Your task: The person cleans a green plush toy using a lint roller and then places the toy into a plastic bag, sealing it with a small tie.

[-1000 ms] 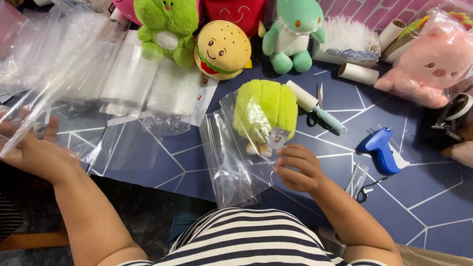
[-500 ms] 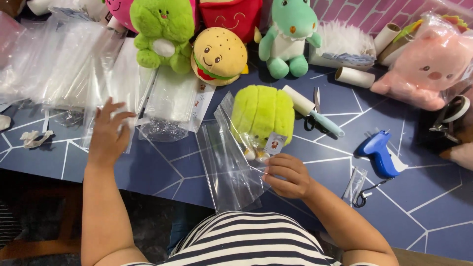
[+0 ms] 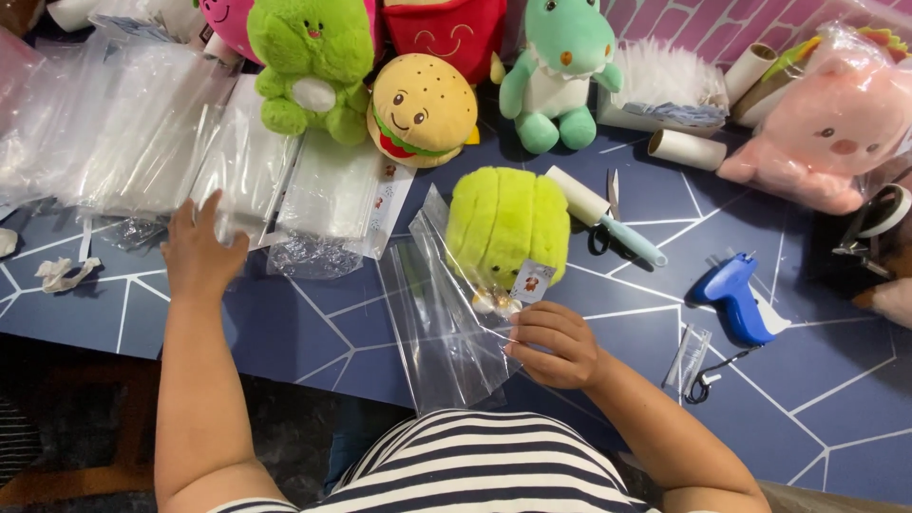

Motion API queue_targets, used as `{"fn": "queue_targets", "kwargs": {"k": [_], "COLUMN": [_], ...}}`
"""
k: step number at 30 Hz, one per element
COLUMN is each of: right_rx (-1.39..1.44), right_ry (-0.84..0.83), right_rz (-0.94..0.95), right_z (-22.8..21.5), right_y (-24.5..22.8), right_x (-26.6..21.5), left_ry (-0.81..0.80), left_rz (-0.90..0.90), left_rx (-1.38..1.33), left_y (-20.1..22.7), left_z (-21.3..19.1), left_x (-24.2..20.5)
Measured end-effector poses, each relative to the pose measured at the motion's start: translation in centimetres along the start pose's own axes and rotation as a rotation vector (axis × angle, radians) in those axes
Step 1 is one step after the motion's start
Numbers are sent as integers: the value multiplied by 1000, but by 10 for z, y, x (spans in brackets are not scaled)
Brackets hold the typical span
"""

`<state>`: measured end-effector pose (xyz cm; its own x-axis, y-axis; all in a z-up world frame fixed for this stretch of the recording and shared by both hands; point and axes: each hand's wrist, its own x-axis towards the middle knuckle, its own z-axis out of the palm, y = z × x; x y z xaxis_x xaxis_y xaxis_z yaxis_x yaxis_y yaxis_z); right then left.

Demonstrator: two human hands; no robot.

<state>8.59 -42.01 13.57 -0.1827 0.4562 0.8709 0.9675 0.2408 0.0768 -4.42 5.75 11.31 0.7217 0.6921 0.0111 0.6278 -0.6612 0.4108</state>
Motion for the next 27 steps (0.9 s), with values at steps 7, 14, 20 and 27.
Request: {"fn": "queue_targets", "kwargs": {"k": [7, 14, 20, 27], "right_rx": [-30, 157, 379, 586], "right_ry": [6, 93, 347, 421], "right_rz": [-6, 118, 262, 251], "right_z": [0, 8, 1, -25], "right_y": [0, -5, 1, 12], "right_x": [4, 19, 48, 46], "left_ry": [-57, -82, -365, -679], "left_rz": [53, 462, 608, 428], "left_rx": [119, 112, -377, -888], "left_y": [22, 122, 159, 151], "left_z": [-13, -38, 7, 53], "left_x": [57, -41, -102, -70]}}
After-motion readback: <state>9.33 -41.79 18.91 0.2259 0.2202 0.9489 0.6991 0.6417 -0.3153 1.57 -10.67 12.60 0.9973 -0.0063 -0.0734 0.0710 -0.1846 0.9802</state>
